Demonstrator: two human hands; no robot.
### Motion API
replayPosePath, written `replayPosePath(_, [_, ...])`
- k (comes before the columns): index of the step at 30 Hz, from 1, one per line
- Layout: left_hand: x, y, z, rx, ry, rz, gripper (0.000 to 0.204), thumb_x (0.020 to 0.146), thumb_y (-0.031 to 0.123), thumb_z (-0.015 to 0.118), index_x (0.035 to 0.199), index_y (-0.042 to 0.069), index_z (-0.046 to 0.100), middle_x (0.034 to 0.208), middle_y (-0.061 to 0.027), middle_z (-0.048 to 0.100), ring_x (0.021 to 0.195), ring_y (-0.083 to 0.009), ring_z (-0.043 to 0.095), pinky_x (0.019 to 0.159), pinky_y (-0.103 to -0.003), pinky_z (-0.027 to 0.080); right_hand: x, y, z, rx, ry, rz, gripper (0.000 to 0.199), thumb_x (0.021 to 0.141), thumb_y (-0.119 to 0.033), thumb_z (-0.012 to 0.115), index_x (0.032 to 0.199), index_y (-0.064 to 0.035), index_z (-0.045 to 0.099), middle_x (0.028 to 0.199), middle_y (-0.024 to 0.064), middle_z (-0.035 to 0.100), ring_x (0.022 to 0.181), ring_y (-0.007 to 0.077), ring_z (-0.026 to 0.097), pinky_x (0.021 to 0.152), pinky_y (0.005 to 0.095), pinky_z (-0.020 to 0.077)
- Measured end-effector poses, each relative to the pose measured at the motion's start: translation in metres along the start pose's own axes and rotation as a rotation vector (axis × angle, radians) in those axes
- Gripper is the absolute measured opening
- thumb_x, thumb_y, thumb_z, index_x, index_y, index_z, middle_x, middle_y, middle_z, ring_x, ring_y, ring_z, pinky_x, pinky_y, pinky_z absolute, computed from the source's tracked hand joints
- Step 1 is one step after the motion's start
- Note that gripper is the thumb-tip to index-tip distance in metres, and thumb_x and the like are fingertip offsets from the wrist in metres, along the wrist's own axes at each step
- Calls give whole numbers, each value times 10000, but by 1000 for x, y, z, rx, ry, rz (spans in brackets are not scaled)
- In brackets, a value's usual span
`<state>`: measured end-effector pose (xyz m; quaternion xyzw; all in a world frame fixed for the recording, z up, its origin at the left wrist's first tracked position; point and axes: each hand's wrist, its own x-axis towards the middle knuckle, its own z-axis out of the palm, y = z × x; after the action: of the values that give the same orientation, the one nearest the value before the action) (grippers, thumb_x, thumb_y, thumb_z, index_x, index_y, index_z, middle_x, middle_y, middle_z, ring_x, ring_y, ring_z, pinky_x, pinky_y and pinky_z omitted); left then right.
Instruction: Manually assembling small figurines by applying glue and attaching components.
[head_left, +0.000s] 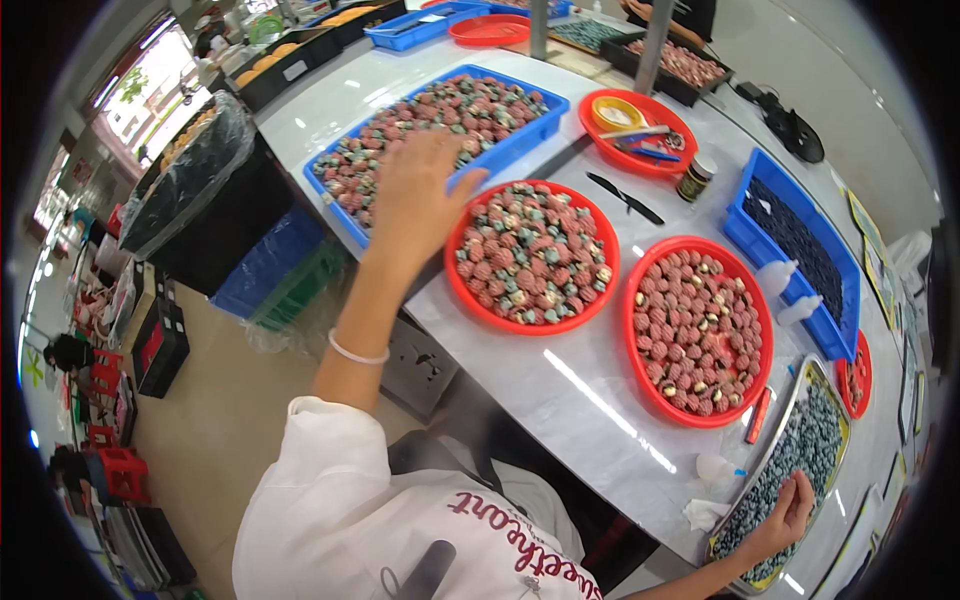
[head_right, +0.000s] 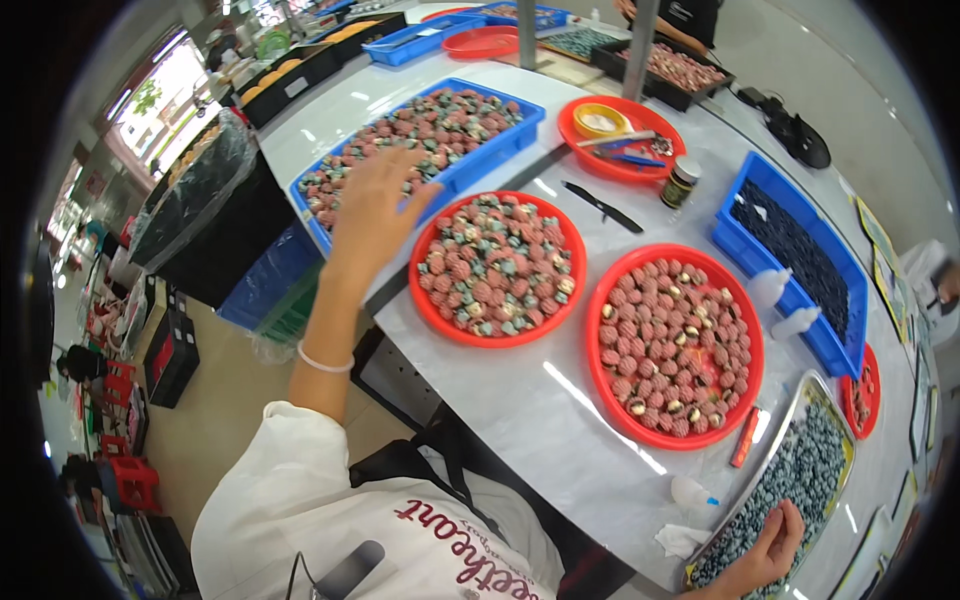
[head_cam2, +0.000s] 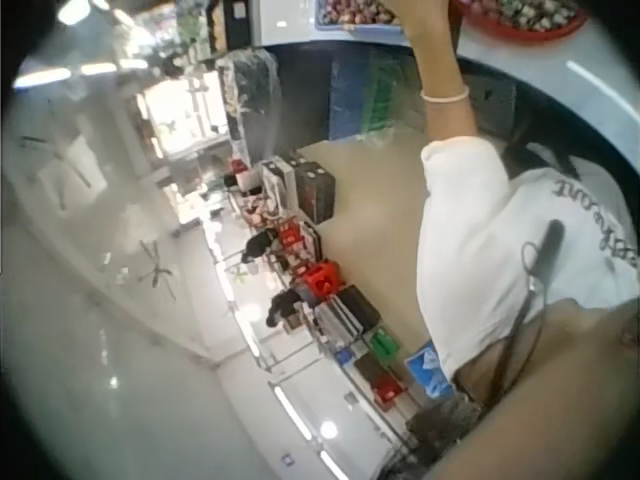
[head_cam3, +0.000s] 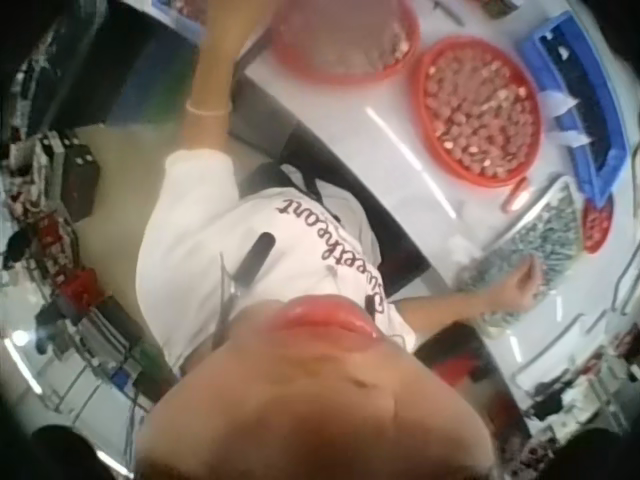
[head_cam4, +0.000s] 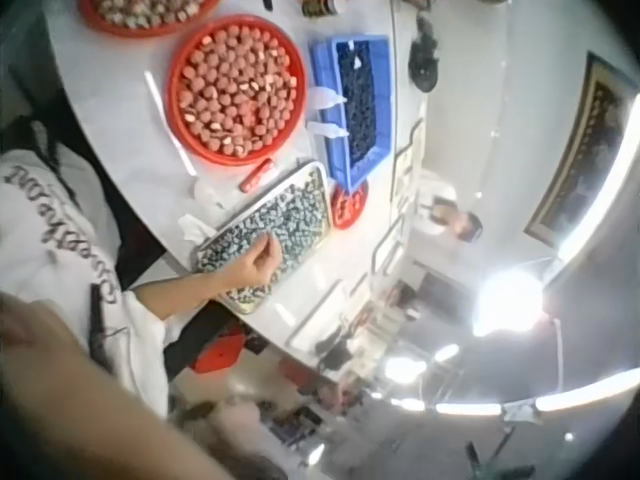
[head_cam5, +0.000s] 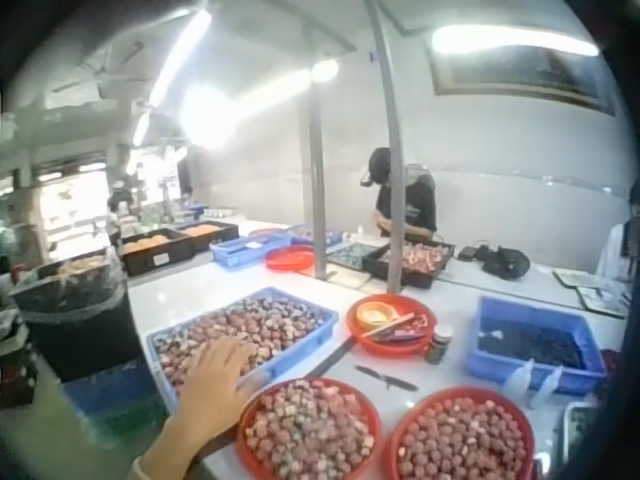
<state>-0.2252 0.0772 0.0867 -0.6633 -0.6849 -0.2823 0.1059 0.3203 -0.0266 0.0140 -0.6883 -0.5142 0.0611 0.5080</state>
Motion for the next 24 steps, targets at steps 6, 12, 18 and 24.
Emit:
replayPosePath(6, [-12, -43, 30, 427, 44, -194, 546, 887, 500, 469, 1296, 138, 471, 1384, -150, 398, 1289, -346, 336, 1056, -491, 239, -6, -21, 6, 76, 13, -2, 147, 901, -8, 526, 1007, 45, 613, 991, 81, 603, 860, 129, 586, 745, 231, 489])
replayPosePath(12, [-2, -32, 44, 446, 86, -80, 529, 883, 464, 500, 1268, 101, 485, 1366, -191, 403, 1267, -362, 363, 1036, -479, 281, -10, -19, -5, 140, 85, 38, 139, 906, -33, 538, 999, 34, 617, 916, 71, 626, 799, 120, 592, 709, 228, 487])
replayPosePath(18, [-6, -49, 36, 501, 5, -47, 532, 915, 438, 467, 1266, 40, 494, 1342, -246, 413, 1254, -383, 379, 1032, -442, 300, -3, -34, 7, 183, 138, 74, 70, 850, -12, 608, 910, 21, 626, 846, 31, 611, 757, 93, 566, 670, 212, 460])
replayPosePath(24, [-3, -54, 38, 397, -13, -113, 528, 933, 444, 429, 1269, 42, 496, 1327, -212, 444, 1246, -358, 396, 1017, -423, 322, -12, -30, -7, 120, 194, 77, 75, 857, -9, 591, 920, 10, 626, 810, 7, 601, 713, 62, 540, 637, 190, 431])
